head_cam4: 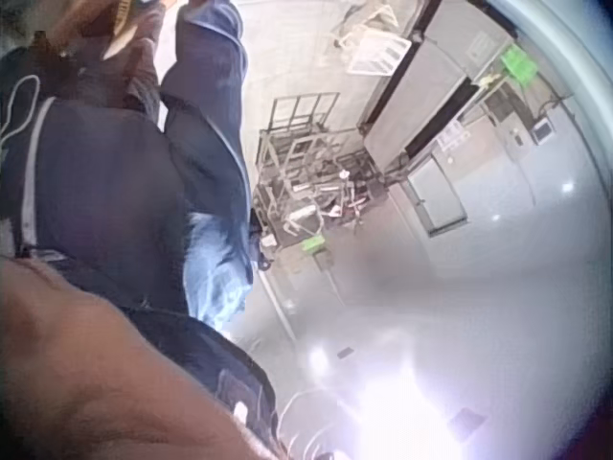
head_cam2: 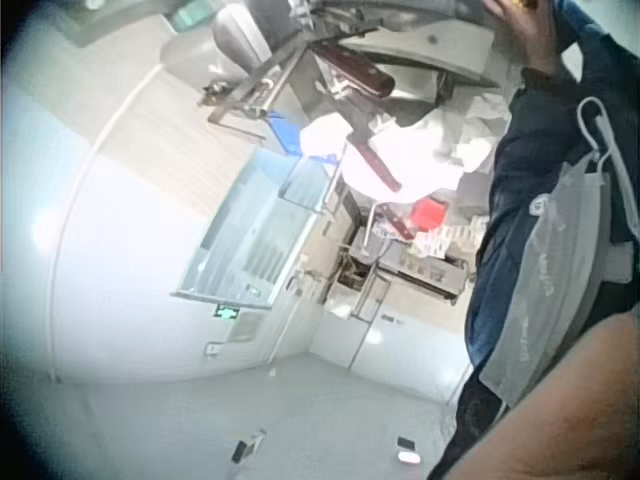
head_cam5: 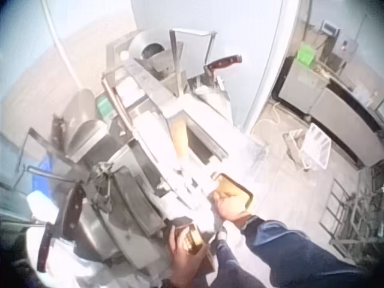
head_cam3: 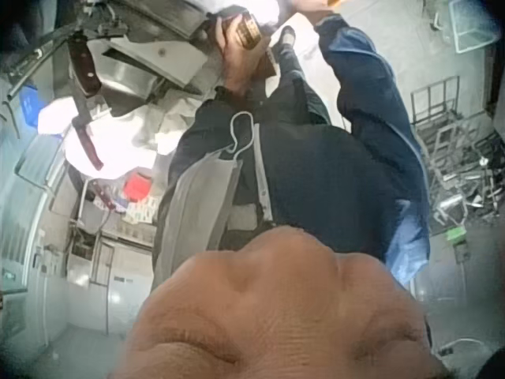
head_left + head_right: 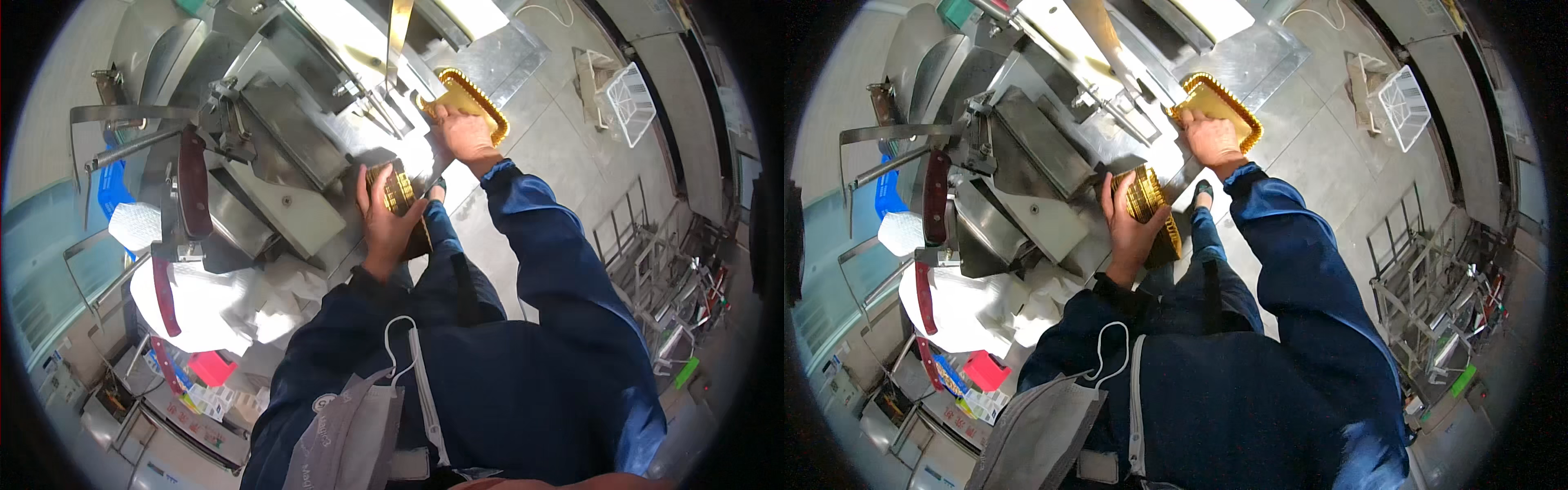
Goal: Packing sliced and whole mushrooms into gold plastic trays.
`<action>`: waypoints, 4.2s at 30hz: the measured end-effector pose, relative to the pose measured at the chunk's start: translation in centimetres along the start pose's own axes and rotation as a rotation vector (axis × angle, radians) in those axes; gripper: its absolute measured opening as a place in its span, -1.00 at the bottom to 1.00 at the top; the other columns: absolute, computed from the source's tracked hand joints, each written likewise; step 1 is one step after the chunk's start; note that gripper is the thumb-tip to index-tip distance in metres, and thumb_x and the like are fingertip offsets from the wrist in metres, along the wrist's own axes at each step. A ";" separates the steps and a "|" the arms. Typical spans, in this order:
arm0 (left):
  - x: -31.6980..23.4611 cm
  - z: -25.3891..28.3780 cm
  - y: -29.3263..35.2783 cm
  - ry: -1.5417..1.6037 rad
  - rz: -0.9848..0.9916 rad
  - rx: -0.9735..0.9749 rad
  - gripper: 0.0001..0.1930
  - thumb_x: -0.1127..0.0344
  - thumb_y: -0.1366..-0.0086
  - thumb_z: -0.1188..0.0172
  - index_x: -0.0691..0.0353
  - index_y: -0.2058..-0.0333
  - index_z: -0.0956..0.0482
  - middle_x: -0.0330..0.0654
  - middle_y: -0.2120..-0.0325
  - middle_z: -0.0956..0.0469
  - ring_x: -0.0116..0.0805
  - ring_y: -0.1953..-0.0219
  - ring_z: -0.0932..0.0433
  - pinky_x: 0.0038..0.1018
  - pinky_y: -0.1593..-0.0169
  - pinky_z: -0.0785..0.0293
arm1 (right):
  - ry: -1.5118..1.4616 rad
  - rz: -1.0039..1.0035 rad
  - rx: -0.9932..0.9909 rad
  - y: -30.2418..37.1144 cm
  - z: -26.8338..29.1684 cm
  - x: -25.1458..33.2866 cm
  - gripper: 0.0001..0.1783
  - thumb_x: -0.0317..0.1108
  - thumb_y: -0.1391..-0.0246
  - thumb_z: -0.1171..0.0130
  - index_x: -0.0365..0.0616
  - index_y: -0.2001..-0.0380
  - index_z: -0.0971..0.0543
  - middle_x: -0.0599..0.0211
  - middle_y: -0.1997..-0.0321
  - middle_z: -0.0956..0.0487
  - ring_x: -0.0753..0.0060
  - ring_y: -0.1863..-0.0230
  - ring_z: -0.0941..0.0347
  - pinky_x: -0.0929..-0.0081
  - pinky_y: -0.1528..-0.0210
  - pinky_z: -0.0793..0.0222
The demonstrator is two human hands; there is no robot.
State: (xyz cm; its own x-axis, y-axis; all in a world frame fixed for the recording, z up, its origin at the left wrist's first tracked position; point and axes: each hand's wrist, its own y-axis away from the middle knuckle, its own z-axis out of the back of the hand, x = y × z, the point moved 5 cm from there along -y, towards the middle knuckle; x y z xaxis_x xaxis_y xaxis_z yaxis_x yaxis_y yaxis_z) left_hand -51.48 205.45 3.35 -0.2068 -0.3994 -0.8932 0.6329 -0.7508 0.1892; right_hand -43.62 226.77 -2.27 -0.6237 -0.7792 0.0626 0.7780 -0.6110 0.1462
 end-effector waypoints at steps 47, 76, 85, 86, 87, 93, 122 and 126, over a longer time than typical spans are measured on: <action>1.6 -0.2 -0.7 0.038 -0.181 -0.049 -0.15 0.32 0.01 -0.55 0.04 -0.27 -0.33 0.16 -0.38 -0.02 0.13 -0.36 -0.15 -0.12 -0.39 -0.12 | -0.911 -0.174 0.294 8.2 3.0 5.5 -0.70 -0.18 -0.24 -0.20 -0.21 0.22 -0.70 0.29 0.53 -0.63 0.61 0.48 -0.49 0.50 0.32 -0.44; 1.8 -0.4 -0.8 0.006 -0.169 -0.047 -0.17 0.39 0.02 -0.52 0.14 -0.26 -0.34 0.06 -0.36 -0.01 -0.06 -0.30 -0.24 -0.26 -0.37 -0.19 | -0.980 -0.158 0.202 3.9 1.6 4.0 -0.66 -0.06 -0.19 -0.23 -0.12 0.32 -0.72 0.06 0.51 -0.62 0.10 0.47 -0.58 0.27 0.29 -0.49; 2.0 -0.3 -0.7 0.072 -0.127 -0.036 -0.18 0.29 0.02 -0.50 0.08 -0.26 -0.34 0.16 -0.38 0.00 0.12 -0.36 -0.16 -0.13 -0.39 -0.14 | -1.016 -0.206 0.359 3.0 0.9 3.9 -0.70 -0.12 -0.14 -0.29 -0.14 0.29 -0.74 0.14 0.48 -0.67 0.26 0.46 -0.61 0.34 0.28 -0.50; 1.9 -0.3 -0.7 0.065 -0.121 -0.030 -0.17 0.28 0.01 -0.50 0.09 -0.26 -0.34 0.17 -0.38 0.01 0.12 -0.36 -0.16 -0.13 -0.40 -0.14 | -1.033 -0.215 0.367 2.9 1.0 3.9 -0.71 -0.13 -0.14 -0.30 -0.14 0.28 -0.74 0.14 0.47 -0.68 0.28 0.45 -0.61 0.35 0.28 -0.50; 1.8 -0.3 -0.7 0.065 -0.120 -0.030 -0.17 0.28 0.01 -0.50 0.09 -0.26 -0.34 0.17 -0.38 0.01 0.12 -0.36 -0.16 -0.13 -0.40 -0.14 | -1.033 -0.214 0.368 2.9 1.2 4.0 -0.71 -0.13 -0.14 -0.30 -0.14 0.28 -0.74 0.14 0.47 -0.68 0.28 0.45 -0.61 0.35 0.28 -0.50; 1.7 -0.3 -0.6 0.036 -0.132 -0.031 -0.17 0.23 0.00 -0.51 0.09 -0.27 -0.33 0.17 -0.38 0.02 0.11 -0.37 -0.14 -0.13 -0.40 -0.13 | -1.041 -0.209 0.396 2.7 1.4 3.9 -0.71 -0.16 -0.15 -0.31 -0.18 0.25 -0.73 0.13 0.47 -0.68 0.32 0.43 -0.60 0.37 0.25 -0.50; 1.8 -0.2 -0.7 0.038 -0.127 -0.024 -0.17 0.29 0.00 -0.53 0.07 -0.27 -0.35 0.08 -0.38 0.01 0.01 -0.35 -0.15 -0.18 -0.39 -0.14 | -0.668 -0.070 0.156 4.0 4.2 4.3 -0.77 -0.26 -0.15 -0.19 -0.14 0.20 -0.66 0.26 0.41 -0.69 0.47 0.40 -0.62 0.45 0.24 -0.53; 1.4 -0.2 -0.7 0.053 -0.106 -0.023 -0.18 0.32 0.02 -0.51 0.06 -0.26 -0.35 0.12 -0.39 0.02 0.08 -0.37 -0.15 -0.17 -0.38 -0.16 | -0.877 -0.163 0.247 5.4 5.2 5.3 -0.69 -0.16 -0.17 -0.26 -0.14 0.14 -0.63 0.19 0.29 -0.70 0.33 0.38 -0.64 0.40 0.21 -0.53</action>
State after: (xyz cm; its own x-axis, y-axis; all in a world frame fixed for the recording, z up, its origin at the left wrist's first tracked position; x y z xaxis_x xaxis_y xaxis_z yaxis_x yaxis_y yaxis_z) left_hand -52.05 205.48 1.87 -0.2342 -0.2893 -0.9282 0.6268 -0.7747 0.0833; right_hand -43.10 220.09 4.01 -0.6364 -0.2404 0.7329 0.7004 -0.5781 0.4185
